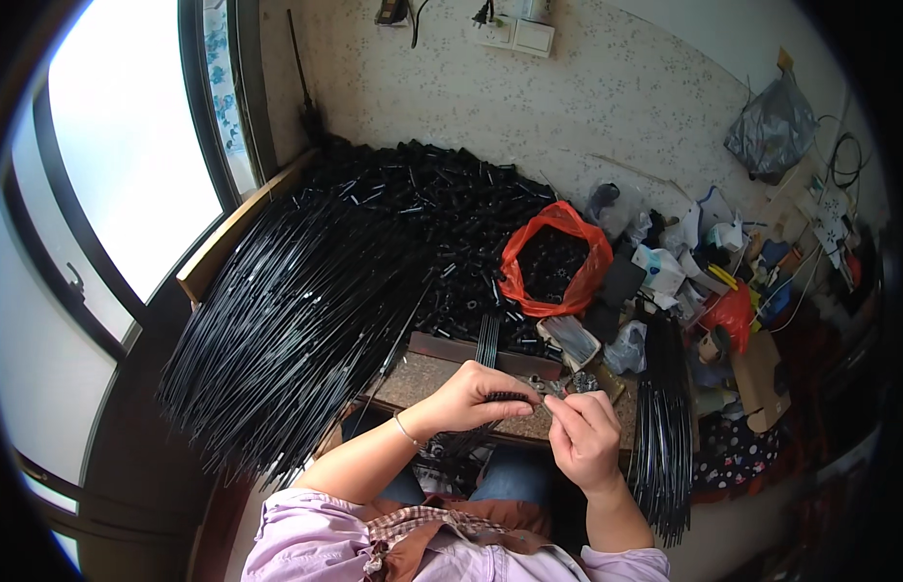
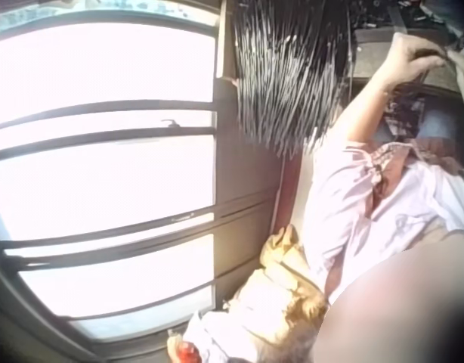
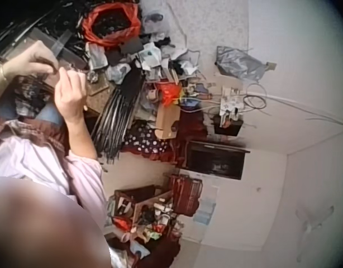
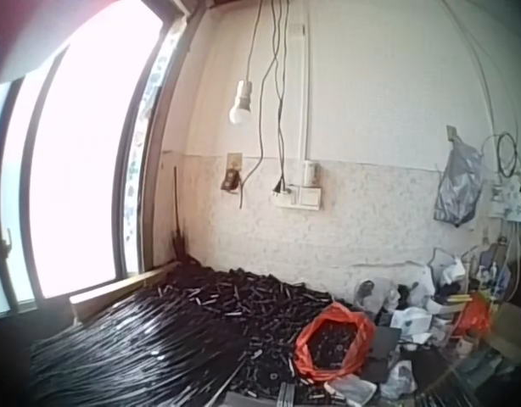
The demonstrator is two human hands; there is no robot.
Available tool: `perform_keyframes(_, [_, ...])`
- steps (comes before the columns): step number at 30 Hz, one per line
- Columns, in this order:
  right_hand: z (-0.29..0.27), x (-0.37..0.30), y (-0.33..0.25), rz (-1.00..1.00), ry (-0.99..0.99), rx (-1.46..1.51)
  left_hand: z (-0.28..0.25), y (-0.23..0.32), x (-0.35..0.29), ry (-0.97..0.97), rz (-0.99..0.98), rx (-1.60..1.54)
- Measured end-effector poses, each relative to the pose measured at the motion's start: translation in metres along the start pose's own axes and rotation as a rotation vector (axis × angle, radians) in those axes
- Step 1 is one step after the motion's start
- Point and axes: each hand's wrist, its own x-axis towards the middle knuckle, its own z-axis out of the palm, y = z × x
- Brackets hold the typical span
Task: Assembling the metal ribs and hubs of umbrellas at a factory workbench.
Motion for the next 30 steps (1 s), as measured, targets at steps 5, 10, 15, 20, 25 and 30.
perform_keyframes(5, [-0.001,-0.001,-0.001,-0.017,-0.011,-0.017,0.002,0.0,0.001,-0.01,0.062,0.033])
perform_keyframes(10, [-0.003,0.004,0.002,-0.088,-0.083,-0.018,0.004,-0.004,0.001,-0.034,0.087,0.039])
perform_keyframes(15, [0.002,0.011,0.007,-0.041,-0.064,0.217,0.004,-0.014,0.001,-0.126,0.141,0.054])
perform_keyframes(20, [0.003,0.018,0.017,-0.037,-0.091,0.378,-0.003,-0.004,0.0,-0.192,0.033,0.054])
perform_keyframes(25, [0.007,0.021,0.016,0.04,-0.118,0.456,-0.008,-0.006,0.0,-0.246,0.062,0.046])
perform_keyframes(30, [0.01,0.021,0.001,0.211,-0.165,0.534,0.0,-0.015,0.0,-0.126,0.154,0.052])
